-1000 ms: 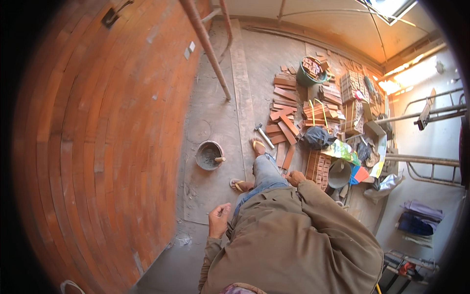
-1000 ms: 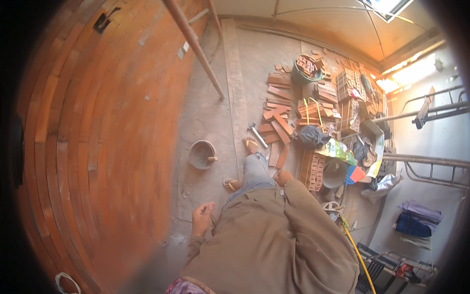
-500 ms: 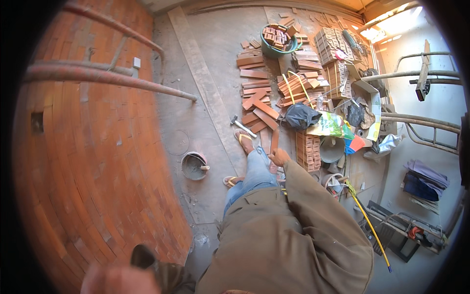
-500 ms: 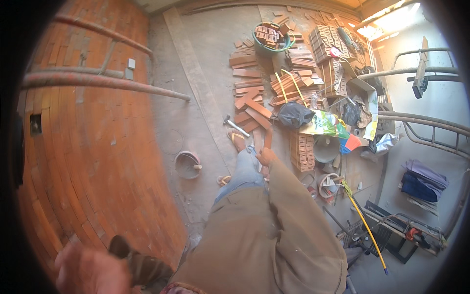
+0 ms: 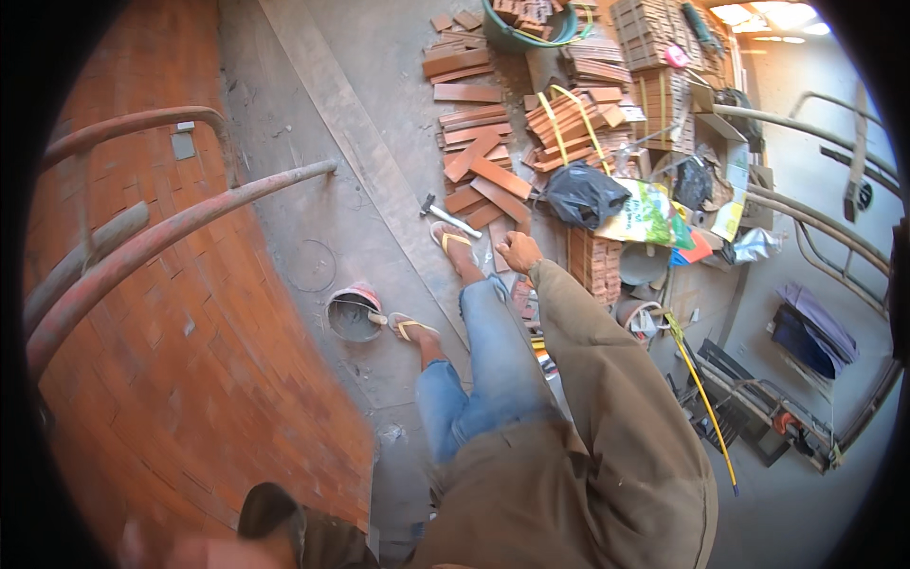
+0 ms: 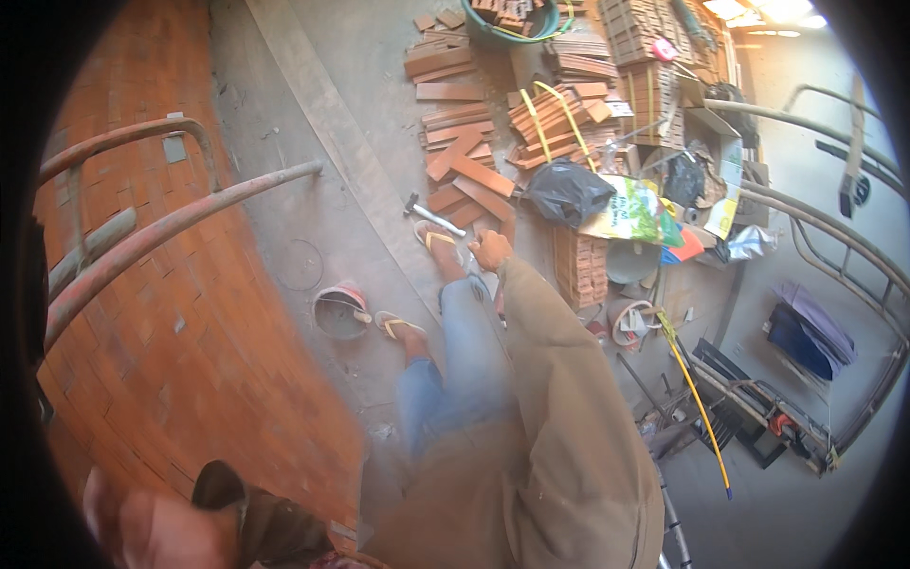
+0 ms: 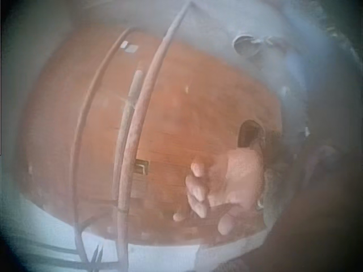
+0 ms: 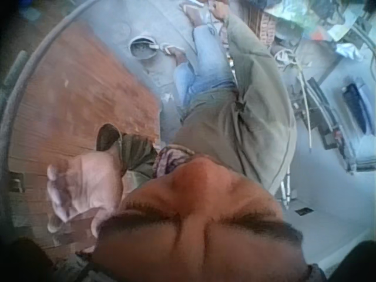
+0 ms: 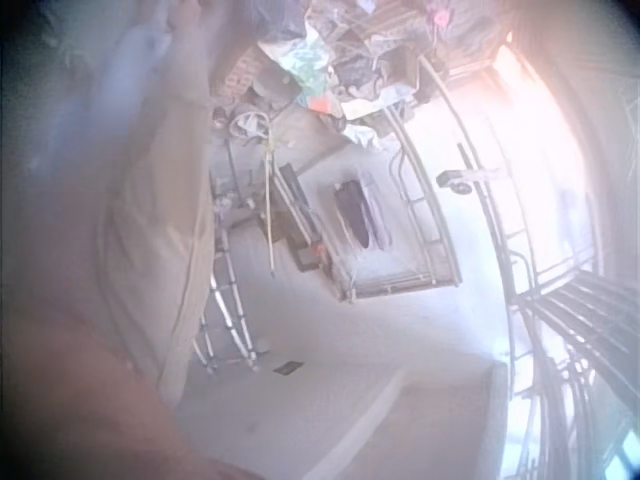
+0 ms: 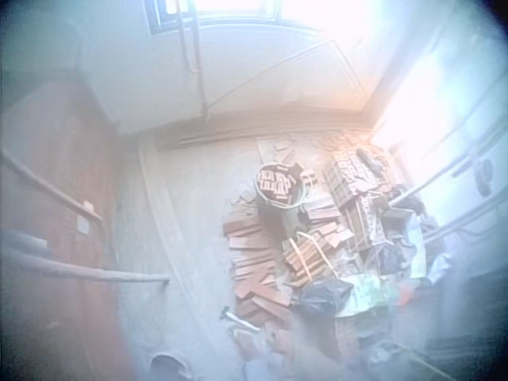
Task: The person applies mortar to the back of terracotta tiles using a trowel and places them onto a curved wall section. The person repeatedly scoops mortar, spreads it on tiles, and presses the tiles into position on the wall.
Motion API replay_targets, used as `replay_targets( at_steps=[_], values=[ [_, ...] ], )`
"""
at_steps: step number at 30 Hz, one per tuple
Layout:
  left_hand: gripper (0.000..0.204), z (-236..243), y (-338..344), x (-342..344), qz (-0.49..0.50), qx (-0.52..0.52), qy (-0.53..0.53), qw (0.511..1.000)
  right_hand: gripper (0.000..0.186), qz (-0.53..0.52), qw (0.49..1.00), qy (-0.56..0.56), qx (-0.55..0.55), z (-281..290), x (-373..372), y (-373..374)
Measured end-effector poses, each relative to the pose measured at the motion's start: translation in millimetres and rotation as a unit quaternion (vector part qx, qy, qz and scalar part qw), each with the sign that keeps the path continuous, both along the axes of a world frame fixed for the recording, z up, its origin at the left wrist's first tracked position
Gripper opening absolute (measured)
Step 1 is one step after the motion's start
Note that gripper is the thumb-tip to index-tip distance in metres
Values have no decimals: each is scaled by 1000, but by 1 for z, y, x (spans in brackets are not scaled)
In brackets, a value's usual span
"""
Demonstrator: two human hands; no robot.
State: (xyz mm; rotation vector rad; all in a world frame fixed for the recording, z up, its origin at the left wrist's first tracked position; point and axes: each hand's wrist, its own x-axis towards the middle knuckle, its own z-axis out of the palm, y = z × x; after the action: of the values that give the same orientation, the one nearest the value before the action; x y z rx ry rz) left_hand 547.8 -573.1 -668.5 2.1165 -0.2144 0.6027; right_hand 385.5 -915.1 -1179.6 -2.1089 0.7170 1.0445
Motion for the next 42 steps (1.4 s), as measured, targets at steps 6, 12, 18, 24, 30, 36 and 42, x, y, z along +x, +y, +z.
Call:
replay_targets(
  at_steps=[6,12,18,24,30,36,42],
  values=[
    [49,-271,13,-78,113,-278,471,830,56,-44,996,34,72,-160,47,53],
    [44,-421,66,-281,37,-37,793,606,82,-264,963,-50,-29,-340,108,92],
    [38,-429,98,-392,171,-22,869,464,87,-415,879,60,-227,-365,194,149],
    [37,-427,60,-347,167,-129,820,532,45,-545,838,-38,1,-361,145,100],
    [42,-386,34,-299,126,-175,721,658,14,-550,703,8,450,-202,82,123],
    [43,-305,39,-247,80,-126,664,732,37,-233,788,146,550,10,33,119],
    [51,-216,68,-221,209,-397,475,757,61,187,856,-42,481,188,46,167]
  ],
)
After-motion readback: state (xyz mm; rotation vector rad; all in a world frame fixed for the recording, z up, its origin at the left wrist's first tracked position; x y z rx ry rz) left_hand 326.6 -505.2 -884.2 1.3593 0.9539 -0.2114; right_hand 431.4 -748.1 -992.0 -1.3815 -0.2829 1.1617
